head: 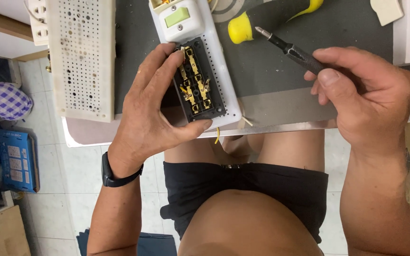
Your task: The person assembles an electrical component by inserting a black module with gold contacts into a white plastic housing. They then use a screwdriver to tighten screws on the module and the housing to secure the assembly.
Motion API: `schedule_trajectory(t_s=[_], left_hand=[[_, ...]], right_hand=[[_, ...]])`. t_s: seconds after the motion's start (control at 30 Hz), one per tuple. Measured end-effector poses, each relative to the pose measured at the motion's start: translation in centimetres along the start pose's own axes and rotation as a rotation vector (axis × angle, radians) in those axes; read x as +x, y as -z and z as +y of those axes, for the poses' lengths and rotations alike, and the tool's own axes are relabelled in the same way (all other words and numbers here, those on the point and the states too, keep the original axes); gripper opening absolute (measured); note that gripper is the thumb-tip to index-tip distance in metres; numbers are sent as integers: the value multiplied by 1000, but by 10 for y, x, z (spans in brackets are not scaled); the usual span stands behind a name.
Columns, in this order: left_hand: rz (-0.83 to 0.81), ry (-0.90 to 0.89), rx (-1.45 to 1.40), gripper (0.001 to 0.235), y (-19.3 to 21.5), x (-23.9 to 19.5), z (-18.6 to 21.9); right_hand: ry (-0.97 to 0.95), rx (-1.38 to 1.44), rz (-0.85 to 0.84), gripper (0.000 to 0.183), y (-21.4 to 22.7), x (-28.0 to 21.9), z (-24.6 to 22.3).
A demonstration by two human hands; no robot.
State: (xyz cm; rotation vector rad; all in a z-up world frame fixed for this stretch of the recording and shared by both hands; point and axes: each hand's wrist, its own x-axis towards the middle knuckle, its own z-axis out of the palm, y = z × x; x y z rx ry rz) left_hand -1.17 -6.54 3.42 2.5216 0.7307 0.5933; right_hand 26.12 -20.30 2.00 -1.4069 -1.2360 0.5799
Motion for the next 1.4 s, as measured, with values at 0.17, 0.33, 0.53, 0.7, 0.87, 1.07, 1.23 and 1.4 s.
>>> schedule_trajectory(t_s=[0.17,0.33,0.53,0.7,0.87,1.07,1.23,1.4], left_hand=[[-15,31,-108,93,-3,-2,-1],[-24,16,-163,87,-4,-3,-1],[-83,26,-81,91,0,-1,-4],[-50,2,-71,88,-4,-4,-9],[-7,-16,-98,80,-6,-10,-11],[60,-7,-187,67,-10,-10,-9],[47,28,-165,67,-9,-11,-8],[55,37,-141,68,-11,-12,-8]], right_hand=[[-53,13,16,20,2,0,-2],[-21,10,-3,19,2,0,3],[-49,6,24,20,0,-1,6],[-73,2,69,24,0,-3,15],[-125,-25,69,32,-3,0,9],[-175,7,119,33,-6,-1,13],[-182,13,115,32,-3,-5,20],[-199,91,165,26,-2,-9,26]])
